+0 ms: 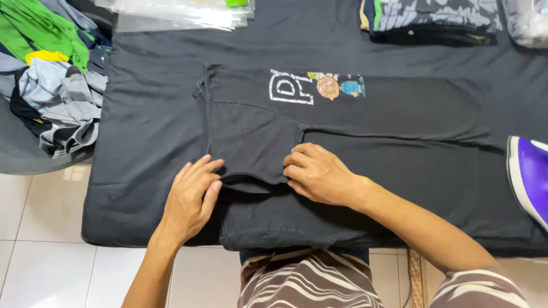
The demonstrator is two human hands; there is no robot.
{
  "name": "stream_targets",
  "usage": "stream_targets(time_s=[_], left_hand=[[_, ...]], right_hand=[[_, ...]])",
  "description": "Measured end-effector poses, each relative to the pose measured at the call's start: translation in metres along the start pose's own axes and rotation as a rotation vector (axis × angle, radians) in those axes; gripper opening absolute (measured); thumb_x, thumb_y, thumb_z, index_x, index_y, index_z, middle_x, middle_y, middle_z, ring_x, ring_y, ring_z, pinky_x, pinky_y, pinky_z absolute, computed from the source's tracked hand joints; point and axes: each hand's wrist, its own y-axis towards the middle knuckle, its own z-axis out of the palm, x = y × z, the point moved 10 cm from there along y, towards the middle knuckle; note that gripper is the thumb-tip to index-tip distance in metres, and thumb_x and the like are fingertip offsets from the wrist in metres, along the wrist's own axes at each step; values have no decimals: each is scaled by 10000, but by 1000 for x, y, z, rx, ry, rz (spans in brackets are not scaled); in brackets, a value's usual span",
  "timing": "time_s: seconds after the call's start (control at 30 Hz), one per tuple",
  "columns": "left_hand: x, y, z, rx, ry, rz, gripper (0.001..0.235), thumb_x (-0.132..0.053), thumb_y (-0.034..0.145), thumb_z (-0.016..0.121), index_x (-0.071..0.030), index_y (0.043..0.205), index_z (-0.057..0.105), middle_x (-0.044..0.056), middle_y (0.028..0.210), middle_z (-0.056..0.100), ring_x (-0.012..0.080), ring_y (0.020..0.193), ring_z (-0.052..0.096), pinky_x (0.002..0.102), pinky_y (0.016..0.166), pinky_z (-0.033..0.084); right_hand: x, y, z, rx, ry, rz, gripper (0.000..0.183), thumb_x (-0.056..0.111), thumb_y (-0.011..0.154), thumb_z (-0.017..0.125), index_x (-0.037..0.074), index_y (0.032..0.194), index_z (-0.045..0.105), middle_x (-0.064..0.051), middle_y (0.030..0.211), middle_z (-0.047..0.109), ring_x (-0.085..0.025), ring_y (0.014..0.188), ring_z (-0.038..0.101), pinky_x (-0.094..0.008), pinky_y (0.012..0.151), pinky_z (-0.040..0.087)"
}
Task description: Ironing and folding a black t-shirt with a graphic print.
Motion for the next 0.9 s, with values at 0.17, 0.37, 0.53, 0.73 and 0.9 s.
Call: stream_targets(time_s=[0.17,0.37,0.53,0.73,0.9], left_hand=[[50,73,2,-252,-179,-182,176,-138,1066,534,-4,1020,639,200,887,685,382,828,685,450,749,523],[110,154,25,-265,59,-380,371,-326,1065,615,5,1222,557,200,913,710,424,851,676,519,743,500],[83,132,19,-312,343,-333,670,-394,1041,646,0,1532,416,202,1407,594,406,1181,615,525,951,485],[79,97,77,126,461,-128,818,-554,917,619,-109,1561,379,171,1649,302,377,1516,250,623,1157,213],[74,88,55,93,436,-107,830,-542,955,611,-38,1575,386,213,1660,287,402,1530,258,620,1185,229]], right_hand=[[-93,12,10,-71,457,494,180,214,979,657,50,1053,665,-76,899,669,-233,832,646,-371,746,536],[-173,9,19,-308,510,880,286,251,1010,605,21,1178,619,-118,945,665,-225,831,647,-365,744,529],[-99,24,-28,-352,-22,444,400,247,968,692,18,1286,610,-174,1273,623,-360,1184,578,-457,993,479],[-80,4,-8,-47,-185,265,450,314,896,735,87,1278,665,-104,1387,609,-403,1304,512,-500,1066,431],[-99,-73,-105,-164,-466,486,453,333,901,791,57,1244,681,-139,1361,664,-345,1339,591,-513,1190,389]])
